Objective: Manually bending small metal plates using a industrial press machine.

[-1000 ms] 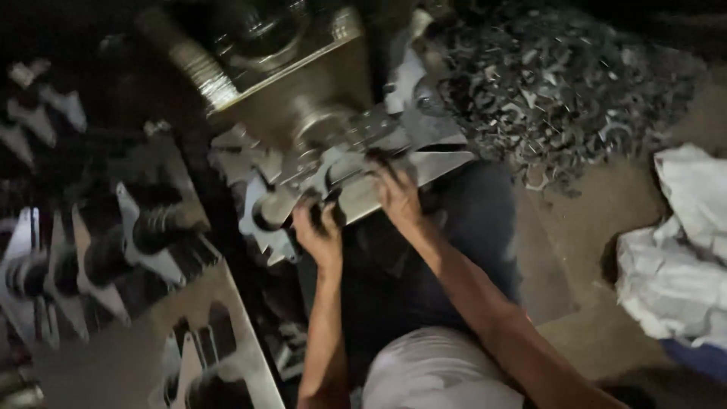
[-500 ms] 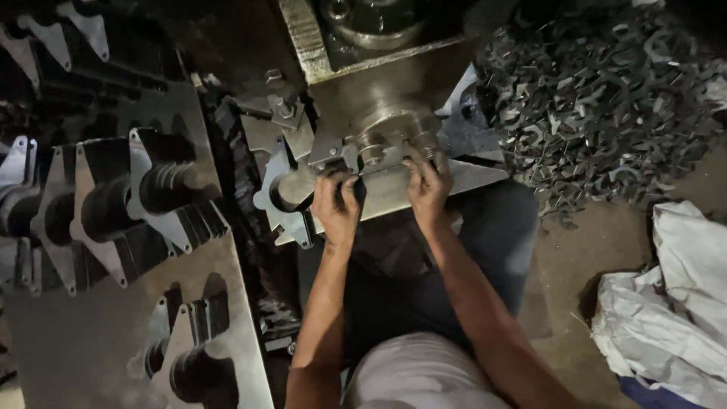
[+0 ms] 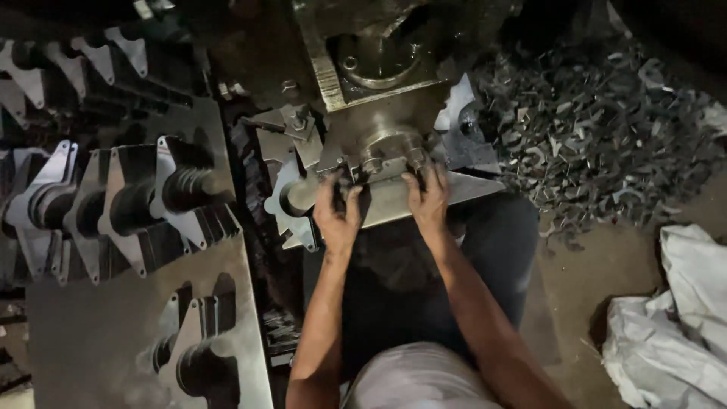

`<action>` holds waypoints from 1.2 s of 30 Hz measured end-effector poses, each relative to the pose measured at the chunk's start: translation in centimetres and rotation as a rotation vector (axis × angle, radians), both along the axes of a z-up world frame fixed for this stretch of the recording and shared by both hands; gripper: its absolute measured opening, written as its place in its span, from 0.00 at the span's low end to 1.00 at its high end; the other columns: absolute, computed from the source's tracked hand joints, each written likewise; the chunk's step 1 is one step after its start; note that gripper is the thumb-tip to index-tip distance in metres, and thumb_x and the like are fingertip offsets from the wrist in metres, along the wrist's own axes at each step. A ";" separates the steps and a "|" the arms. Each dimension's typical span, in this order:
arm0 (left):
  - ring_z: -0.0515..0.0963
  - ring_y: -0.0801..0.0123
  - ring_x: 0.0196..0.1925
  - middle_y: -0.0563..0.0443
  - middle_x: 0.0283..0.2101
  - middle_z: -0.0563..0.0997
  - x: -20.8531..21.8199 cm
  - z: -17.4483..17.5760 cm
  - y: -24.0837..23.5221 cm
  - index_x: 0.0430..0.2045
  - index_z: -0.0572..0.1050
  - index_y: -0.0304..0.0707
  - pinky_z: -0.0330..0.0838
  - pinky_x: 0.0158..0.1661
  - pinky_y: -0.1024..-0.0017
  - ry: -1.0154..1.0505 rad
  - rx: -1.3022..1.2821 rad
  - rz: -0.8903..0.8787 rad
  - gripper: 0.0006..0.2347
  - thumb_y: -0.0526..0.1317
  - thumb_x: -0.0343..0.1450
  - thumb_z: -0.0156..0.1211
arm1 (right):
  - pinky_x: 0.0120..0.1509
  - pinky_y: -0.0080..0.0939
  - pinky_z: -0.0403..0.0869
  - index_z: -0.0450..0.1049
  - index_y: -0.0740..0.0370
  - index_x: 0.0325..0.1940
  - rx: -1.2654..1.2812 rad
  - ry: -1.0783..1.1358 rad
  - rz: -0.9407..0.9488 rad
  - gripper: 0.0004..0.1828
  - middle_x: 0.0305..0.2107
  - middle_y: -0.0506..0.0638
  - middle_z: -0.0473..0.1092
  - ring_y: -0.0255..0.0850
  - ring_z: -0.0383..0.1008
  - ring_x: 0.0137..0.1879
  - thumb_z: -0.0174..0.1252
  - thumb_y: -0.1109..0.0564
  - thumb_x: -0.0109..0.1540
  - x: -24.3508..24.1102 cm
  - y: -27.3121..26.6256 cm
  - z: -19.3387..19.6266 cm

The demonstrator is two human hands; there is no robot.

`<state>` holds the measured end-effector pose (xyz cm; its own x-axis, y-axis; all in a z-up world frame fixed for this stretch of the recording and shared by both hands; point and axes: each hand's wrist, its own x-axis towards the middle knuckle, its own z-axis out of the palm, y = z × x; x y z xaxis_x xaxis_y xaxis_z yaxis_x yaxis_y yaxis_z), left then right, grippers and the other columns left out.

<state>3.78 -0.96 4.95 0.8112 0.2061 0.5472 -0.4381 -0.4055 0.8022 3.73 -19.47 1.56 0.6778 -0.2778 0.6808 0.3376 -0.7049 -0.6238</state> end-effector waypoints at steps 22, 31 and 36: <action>0.81 0.50 0.30 0.42 0.28 0.78 4.7 -11.7 14.0 0.27 0.74 0.36 0.76 0.31 0.59 0.382 0.863 0.586 0.09 0.43 0.71 0.59 | 0.54 0.34 0.62 0.66 0.67 0.51 0.030 0.426 0.288 0.22 0.40 0.54 0.62 0.41 0.61 0.47 0.32 0.48 0.78 -3.0 -11.7 -4.5; 0.85 0.54 0.33 0.33 0.44 0.83 3.9 -4.8 9.6 0.44 0.77 0.28 0.78 0.31 0.64 0.440 0.950 0.748 0.10 0.35 0.74 0.52 | 0.25 0.32 0.67 0.81 0.59 0.47 0.462 0.828 0.542 0.16 0.20 0.46 0.74 0.28 0.68 0.22 0.57 0.46 0.68 -7.6 2.9 -0.7; 0.80 0.61 0.31 0.42 0.30 0.83 -1.2 4.4 7.6 0.36 0.76 0.30 0.72 0.31 0.67 0.361 0.163 0.106 0.12 0.39 0.67 0.71 | 0.34 0.33 0.71 0.78 0.62 0.42 0.562 0.919 0.723 0.23 0.27 0.46 0.73 0.30 0.71 0.31 0.52 0.41 0.74 -8.5 1.0 -9.9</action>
<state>2.54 6.60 9.31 0.9360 0.2329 0.2641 -0.0895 -0.5681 0.8181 -4.82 -18.46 -8.32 0.9470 0.2511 -0.2003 -0.1775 -0.1108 -0.9779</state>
